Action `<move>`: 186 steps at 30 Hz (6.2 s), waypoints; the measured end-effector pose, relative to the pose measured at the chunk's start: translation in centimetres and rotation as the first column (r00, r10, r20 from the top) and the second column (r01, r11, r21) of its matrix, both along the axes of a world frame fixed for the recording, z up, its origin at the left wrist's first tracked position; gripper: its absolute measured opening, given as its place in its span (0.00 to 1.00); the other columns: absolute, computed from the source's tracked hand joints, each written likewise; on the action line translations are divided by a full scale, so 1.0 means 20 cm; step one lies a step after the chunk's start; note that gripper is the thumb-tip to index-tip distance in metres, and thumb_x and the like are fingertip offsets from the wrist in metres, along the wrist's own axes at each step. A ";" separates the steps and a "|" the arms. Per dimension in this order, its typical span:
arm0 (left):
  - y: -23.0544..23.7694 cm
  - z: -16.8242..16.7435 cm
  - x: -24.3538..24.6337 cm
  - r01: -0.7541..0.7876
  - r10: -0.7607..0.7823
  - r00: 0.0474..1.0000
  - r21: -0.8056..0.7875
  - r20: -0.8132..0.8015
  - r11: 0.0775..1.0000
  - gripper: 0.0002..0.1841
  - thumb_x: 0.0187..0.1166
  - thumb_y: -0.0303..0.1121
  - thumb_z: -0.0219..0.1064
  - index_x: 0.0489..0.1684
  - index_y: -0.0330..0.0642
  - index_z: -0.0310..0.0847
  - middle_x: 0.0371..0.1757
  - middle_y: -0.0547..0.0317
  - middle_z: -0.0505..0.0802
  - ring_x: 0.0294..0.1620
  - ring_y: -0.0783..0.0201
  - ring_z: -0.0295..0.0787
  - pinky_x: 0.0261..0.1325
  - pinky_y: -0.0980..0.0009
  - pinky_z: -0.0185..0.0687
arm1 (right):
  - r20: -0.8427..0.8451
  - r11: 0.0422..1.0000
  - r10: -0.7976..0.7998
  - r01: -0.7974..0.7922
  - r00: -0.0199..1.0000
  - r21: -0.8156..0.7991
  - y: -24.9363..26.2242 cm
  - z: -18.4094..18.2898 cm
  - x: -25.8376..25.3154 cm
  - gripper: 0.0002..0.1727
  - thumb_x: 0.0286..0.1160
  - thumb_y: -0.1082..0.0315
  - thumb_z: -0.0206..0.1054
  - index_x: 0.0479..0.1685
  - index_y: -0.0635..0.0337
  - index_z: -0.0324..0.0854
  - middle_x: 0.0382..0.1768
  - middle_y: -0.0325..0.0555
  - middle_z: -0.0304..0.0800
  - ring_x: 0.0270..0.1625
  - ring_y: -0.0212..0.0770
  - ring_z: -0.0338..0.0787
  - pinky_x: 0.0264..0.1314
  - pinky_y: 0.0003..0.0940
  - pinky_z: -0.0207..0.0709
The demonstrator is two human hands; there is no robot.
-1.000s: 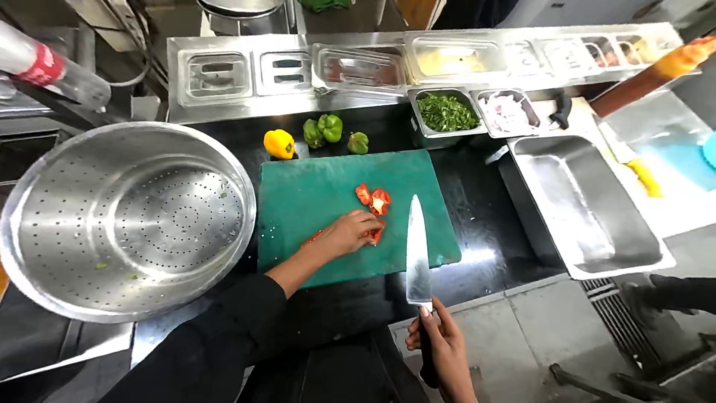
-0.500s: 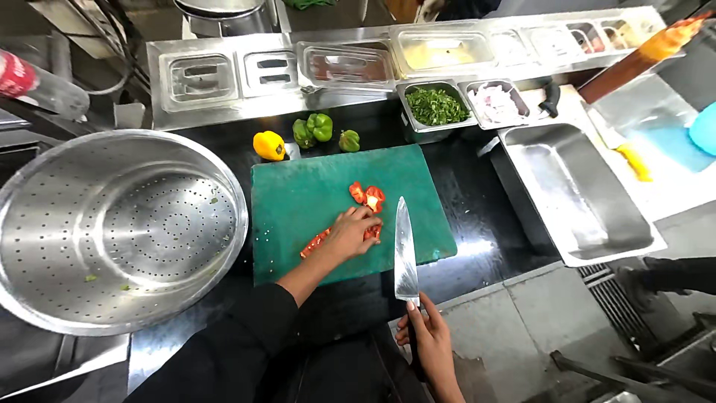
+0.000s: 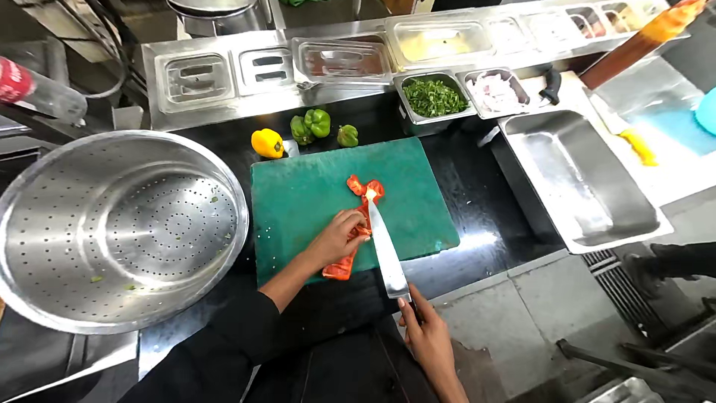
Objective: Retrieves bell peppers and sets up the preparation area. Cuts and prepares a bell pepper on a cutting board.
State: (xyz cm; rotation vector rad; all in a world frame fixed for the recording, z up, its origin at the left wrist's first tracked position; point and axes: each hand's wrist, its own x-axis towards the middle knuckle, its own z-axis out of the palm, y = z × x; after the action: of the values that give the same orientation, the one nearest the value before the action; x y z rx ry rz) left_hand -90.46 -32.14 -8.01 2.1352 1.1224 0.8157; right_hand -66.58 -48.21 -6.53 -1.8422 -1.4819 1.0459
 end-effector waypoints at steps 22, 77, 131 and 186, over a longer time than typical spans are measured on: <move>0.11 0.19 -0.01 -0.042 0.017 0.945 -0.071 -0.326 0.997 0.16 0.68 0.24 0.79 0.54 0.34 0.88 0.63 0.42 0.89 0.70 0.44 0.84 0.76 0.53 0.77 | -0.037 0.961 0.170 -0.174 0.985 -0.216 0.23 -0.01 0.11 0.30 0.90 0.54 0.57 0.90 0.46 0.65 0.26 0.40 0.91 0.19 0.35 0.88 0.25 0.35 0.86; -0.05 0.05 -0.20 -0.306 0.301 0.952 -0.131 -0.057 0.943 0.11 0.75 0.28 0.74 0.51 0.34 0.87 0.61 0.47 0.89 0.64 0.60 0.86 0.71 0.65 0.80 | -0.223 0.821 0.415 -0.469 0.882 -0.326 0.49 0.03 -0.05 0.32 0.93 0.51 0.52 0.96 0.31 0.50 0.21 0.46 0.86 0.15 0.38 0.85 0.20 0.35 0.82; -0.11 0.00 -0.18 -0.476 0.473 0.878 0.035 0.075 0.879 0.13 0.80 0.36 0.67 0.49 0.34 0.87 0.60 0.45 0.87 0.67 0.54 0.82 0.73 0.58 0.77 | -0.299 0.722 0.508 -0.589 0.807 -0.363 0.49 -0.02 -0.04 0.31 0.94 0.51 0.51 0.95 0.28 0.51 0.23 0.44 0.88 0.13 0.35 0.81 0.19 0.31 0.79; -0.35 -0.04 -0.26 -0.530 0.532 0.846 0.062 -0.027 0.846 0.13 0.76 0.30 0.73 0.54 0.32 0.86 0.62 0.40 0.87 0.69 0.46 0.81 0.76 0.54 0.74 | -0.164 0.675 0.664 -0.679 0.729 -0.288 0.49 0.00 -0.14 0.31 0.94 0.49 0.49 0.95 0.27 0.50 0.22 0.49 0.86 0.14 0.42 0.83 0.19 0.40 0.82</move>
State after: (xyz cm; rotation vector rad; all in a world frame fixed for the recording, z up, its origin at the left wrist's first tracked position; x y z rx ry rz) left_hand -95.71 -39.19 -8.73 1.9007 1.7787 1.0497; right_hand -69.30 -38.44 -6.60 -1.4429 -2.1423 1.7641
